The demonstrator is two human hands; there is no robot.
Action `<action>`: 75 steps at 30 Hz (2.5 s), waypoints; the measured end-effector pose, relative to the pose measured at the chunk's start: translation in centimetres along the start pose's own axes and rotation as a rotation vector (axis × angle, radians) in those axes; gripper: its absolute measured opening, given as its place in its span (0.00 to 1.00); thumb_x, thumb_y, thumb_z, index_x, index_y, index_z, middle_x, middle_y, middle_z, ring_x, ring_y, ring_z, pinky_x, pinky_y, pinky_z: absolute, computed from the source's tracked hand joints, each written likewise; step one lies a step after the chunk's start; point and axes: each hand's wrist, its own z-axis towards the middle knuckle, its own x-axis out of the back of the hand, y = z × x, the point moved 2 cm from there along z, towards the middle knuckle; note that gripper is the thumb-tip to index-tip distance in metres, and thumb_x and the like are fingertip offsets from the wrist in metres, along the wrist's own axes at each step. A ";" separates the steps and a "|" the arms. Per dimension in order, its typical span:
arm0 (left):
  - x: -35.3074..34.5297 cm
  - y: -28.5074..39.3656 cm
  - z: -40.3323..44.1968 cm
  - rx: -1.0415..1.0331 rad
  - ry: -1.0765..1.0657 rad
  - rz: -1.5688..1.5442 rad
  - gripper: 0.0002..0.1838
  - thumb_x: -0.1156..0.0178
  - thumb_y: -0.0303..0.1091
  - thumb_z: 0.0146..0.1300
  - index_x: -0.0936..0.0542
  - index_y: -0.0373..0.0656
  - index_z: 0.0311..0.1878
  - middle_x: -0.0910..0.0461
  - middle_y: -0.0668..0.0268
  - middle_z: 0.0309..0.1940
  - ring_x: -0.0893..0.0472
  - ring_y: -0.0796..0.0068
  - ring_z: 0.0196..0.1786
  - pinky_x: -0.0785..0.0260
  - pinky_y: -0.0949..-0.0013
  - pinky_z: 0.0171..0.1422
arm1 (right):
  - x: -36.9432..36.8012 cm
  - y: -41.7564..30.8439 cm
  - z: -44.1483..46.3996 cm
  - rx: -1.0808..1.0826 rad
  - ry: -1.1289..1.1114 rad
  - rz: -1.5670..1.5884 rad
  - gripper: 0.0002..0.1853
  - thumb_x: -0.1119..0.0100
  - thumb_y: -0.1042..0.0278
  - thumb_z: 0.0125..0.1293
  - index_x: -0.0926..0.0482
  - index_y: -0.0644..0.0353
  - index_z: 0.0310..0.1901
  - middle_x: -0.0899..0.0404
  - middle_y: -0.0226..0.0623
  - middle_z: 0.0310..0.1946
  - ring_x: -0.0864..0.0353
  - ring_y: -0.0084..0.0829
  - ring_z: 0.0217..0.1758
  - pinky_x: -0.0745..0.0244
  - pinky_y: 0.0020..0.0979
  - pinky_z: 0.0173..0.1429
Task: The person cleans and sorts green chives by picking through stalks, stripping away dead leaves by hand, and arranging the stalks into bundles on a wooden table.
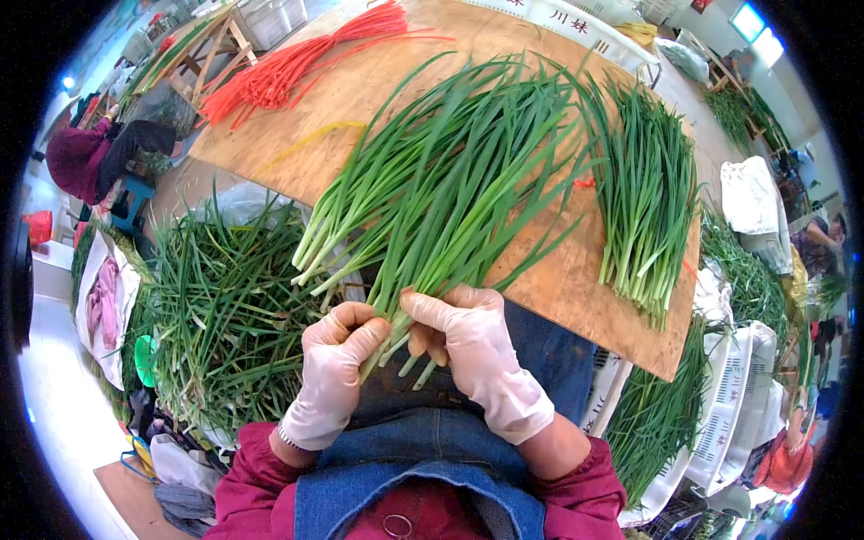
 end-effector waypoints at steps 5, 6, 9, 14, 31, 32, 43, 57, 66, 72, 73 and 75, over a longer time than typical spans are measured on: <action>0.8 -0.5 -0.8 -0.126 0.150 -0.170 0.04 0.44 0.26 0.62 0.24 0.37 0.39 0.23 0.69 0.26 0.29 0.86 0.22 0.39 0.83 0.23 | 0.0 0.4 0.8 -0.013 0.052 0.148 0.07 0.37 0.70 0.56 0.20 0.65 0.31 0.26 0.34 0.14 0.31 0.20 0.13 0.44 0.20 0.15; 1.5 0.0 -0.9 -0.178 0.113 -0.145 0.05 0.44 0.28 0.63 0.24 0.37 0.39 0.24 0.69 0.24 0.31 0.85 0.19 0.41 0.82 0.20 | 0.3 0.5 1.0 -0.013 0.064 0.173 0.07 0.37 0.71 0.56 0.21 0.66 0.31 0.25 0.35 0.14 0.31 0.21 0.13 0.44 0.20 0.15; 4.3 1.5 -2.0 -0.420 0.157 -0.090 0.09 0.48 0.34 0.67 0.25 0.40 0.34 0.29 0.71 0.19 0.35 0.85 0.15 0.44 0.83 0.18 | 0.6 0.5 1.2 -0.017 0.078 0.188 0.07 0.38 0.72 0.57 0.22 0.68 0.32 0.25 0.36 0.16 0.30 0.22 0.12 0.44 0.20 0.13; 14.5 1.3 -5.3 -0.389 0.830 0.043 0.12 0.50 0.37 0.68 0.25 0.40 0.31 0.30 0.71 0.16 0.34 0.85 0.17 0.44 0.81 0.18 | 0.9 0.2 1.1 -0.013 0.037 0.123 0.08 0.38 0.70 0.57 0.23 0.68 0.31 0.23 0.38 0.18 0.30 0.23 0.10 0.46 0.21 0.12; 6.0 1.6 4.5 -0.800 0.406 1.169 0.06 0.37 0.27 0.51 0.24 0.39 0.32 0.26 0.58 0.23 0.25 0.56 0.28 0.33 0.59 0.33 | 0.5 -3.6 0.0 0.090 -0.001 -0.234 0.12 0.42 0.62 0.62 0.22 0.65 0.31 0.24 0.32 0.17 0.31 0.18 0.11 0.44 0.18 0.13; 5.6 1.8 4.0 -0.827 0.413 1.114 0.06 0.37 0.27 0.51 0.24 0.39 0.32 0.26 0.58 0.22 0.25 0.56 0.28 0.33 0.60 0.32 | -0.4 -3.8 0.4 0.075 -0.025 -0.240 0.13 0.42 0.61 0.62 0.22 0.65 0.32 0.23 0.32 0.18 0.30 0.18 0.12 0.44 0.18 0.14; 3.7 1.7 0.2 -0.931 0.250 0.892 0.12 0.34 0.21 0.46 0.23 0.40 0.36 0.26 0.61 0.22 0.25 0.62 0.23 0.33 0.66 0.26 | -3.7 -1.5 4.1 -0.031 -0.118 0.082 0.07 0.39 0.71 0.58 0.24 0.67 0.33 0.23 0.36 0.23 0.31 0.19 0.15 0.45 0.18 0.15; 6.5 2.6 -1.0 -0.010 0.209 0.009 0.02 0.41 0.23 0.57 0.21 0.36 0.33 0.26 0.72 0.19 0.33 0.86 0.19 0.43 0.82 0.22 | -1.1 -1.3 2.9 -0.071 -0.012 0.092 0.07 0.42 0.74 0.56 0.26 0.67 0.35 0.24 0.37 0.22 0.33 0.18 0.11 0.47 0.18 0.12; 14.1 4.3 -5.1 -0.280 0.318 0.141 0.09 0.45 0.34 0.51 0.27 0.37 0.23 0.31 0.68 0.14 0.37 0.83 0.13 0.47 0.79 0.16 | -1.7 -1.3 3.0 -0.162 -0.112 0.300 0.05 0.39 0.73 0.57 0.25 0.61 0.33 0.37 0.23 0.12 0.44 0.15 0.10 0.53 0.20 0.14; 31.6 2.0 -10.8 -0.170 0.876 1.649 0.03 0.44 0.25 0.55 0.23 0.37 0.32 0.25 0.65 0.27 0.27 0.72 0.28 0.36 0.72 0.30 | -1.3 -1.8 2.6 -0.127 -0.092 0.281 0.03 0.40 0.74 0.58 0.23 0.62 0.32 0.38 0.24 0.11 0.44 0.17 0.09 0.53 0.21 0.13; 29.5 2.2 -10.6 -0.215 0.899 2.053 0.04 0.44 0.24 0.54 0.22 0.37 0.32 0.23 0.62 0.31 0.25 0.69 0.31 0.34 0.71 0.33 | -1.4 -1.7 2.6 -0.117 -0.087 0.273 0.03 0.40 0.74 0.58 0.23 0.62 0.32 0.38 0.24 0.11 0.44 0.17 0.09 0.53 0.22 0.13; 22.2 2.7 -7.3 -0.481 0.728 1.395 0.07 0.41 0.23 0.53 0.19 0.42 0.36 0.22 0.56 0.39 0.24 0.61 0.43 0.31 0.67 0.47 | -1.5 -1.7 2.5 -0.100 -0.072 0.245 0.03 0.41 0.74 0.58 0.23 0.63 0.32 0.38 0.25 0.11 0.43 0.19 0.09 0.52 0.23 0.13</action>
